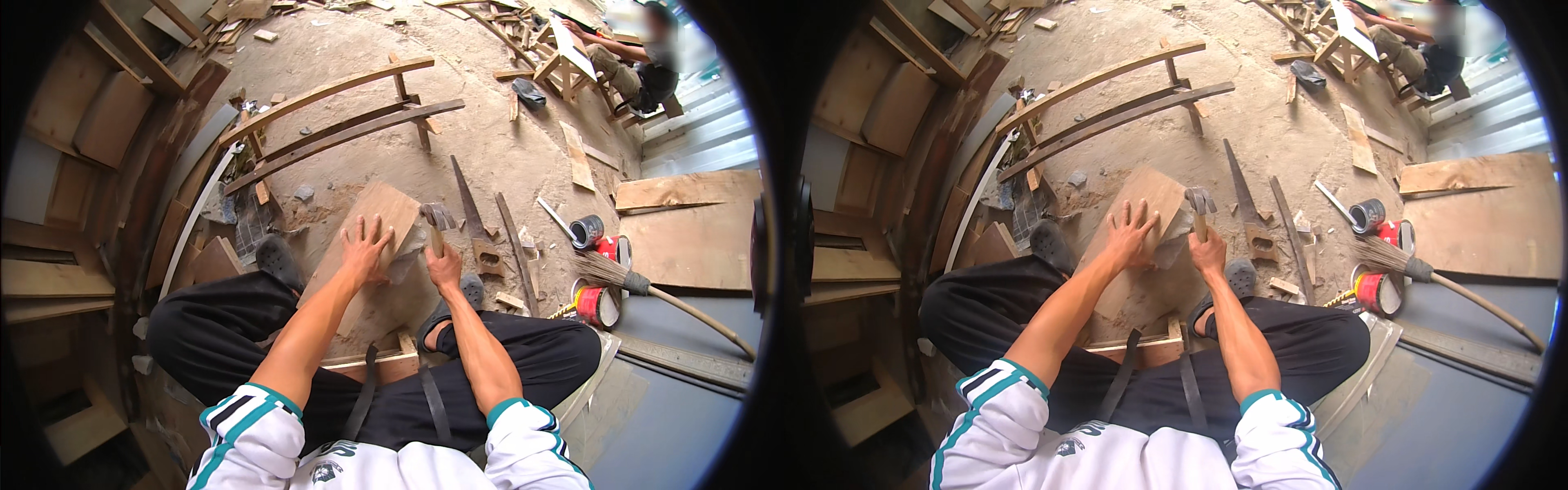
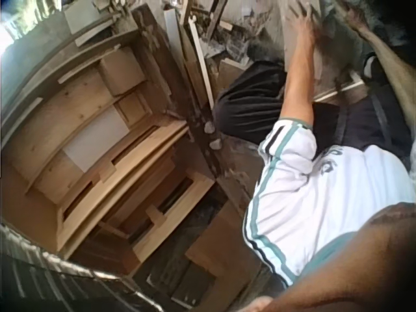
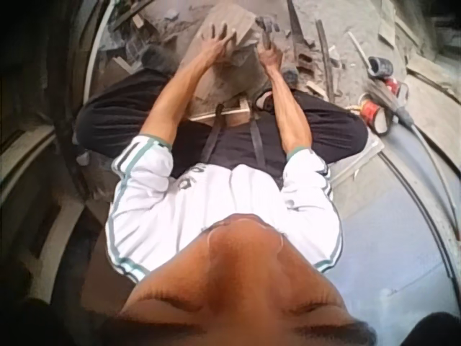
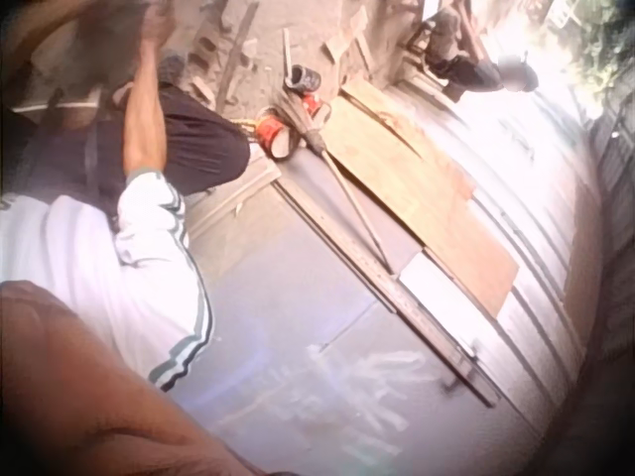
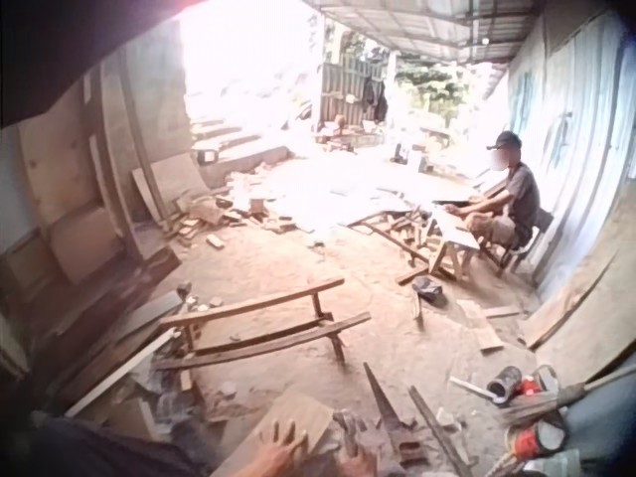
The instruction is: The person sits on the floor and assembles a wooden chair frame by hammering nails into the joints. They then pick up a rectangular wooden board and hammer nails into it, preparing it for attachment to the frame.
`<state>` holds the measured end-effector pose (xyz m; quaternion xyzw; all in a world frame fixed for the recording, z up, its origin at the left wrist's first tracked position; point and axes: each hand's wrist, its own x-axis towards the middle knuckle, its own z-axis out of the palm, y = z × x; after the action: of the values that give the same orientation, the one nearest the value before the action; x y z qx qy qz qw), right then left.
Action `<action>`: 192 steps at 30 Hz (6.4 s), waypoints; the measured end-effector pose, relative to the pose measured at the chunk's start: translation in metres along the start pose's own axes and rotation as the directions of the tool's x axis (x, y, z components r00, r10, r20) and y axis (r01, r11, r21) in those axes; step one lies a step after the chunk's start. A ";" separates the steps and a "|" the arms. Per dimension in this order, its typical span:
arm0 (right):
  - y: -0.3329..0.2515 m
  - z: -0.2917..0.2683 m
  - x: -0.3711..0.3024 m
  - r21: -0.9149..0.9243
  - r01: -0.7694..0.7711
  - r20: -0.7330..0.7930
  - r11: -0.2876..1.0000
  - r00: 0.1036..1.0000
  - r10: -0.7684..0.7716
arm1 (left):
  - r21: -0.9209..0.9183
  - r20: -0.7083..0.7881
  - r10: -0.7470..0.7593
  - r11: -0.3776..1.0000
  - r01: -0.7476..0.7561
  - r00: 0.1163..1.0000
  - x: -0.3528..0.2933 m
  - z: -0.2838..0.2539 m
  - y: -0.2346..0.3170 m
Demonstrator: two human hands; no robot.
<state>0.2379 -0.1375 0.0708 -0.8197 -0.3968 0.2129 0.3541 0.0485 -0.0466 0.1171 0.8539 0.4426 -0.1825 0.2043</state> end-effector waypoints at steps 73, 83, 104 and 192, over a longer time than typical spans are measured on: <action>-0.093 -0.144 -0.016 -0.058 0.069 0.241 0.996 0.969 -0.053 | -0.512 -0.411 -0.221 0.859 -0.023 0.884 -0.041 -0.062 0.023; -0.017 -0.155 -0.030 -0.479 0.191 0.237 0.857 0.968 -0.083 | -0.843 -0.291 -0.472 0.538 0.010 0.832 0.007 -0.053 -0.007; 0.002 -0.174 -0.044 -0.634 0.361 0.236 0.684 0.932 -0.274 | -0.976 0.163 0.306 -0.090 0.199 0.938 0.022 -0.014 0.077; -0.021 -0.023 0.058 -0.909 0.136 0.309 0.393 0.855 0.418 | -0.057 -0.751 -0.084 -0.980 -0.191 0.655 -0.065 0.111 -0.195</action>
<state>0.2761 -0.0918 0.0975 -0.8249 -0.4487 0.1937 -0.2840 -0.1627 -0.0453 0.0179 0.0654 -0.1387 0.5377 0.8291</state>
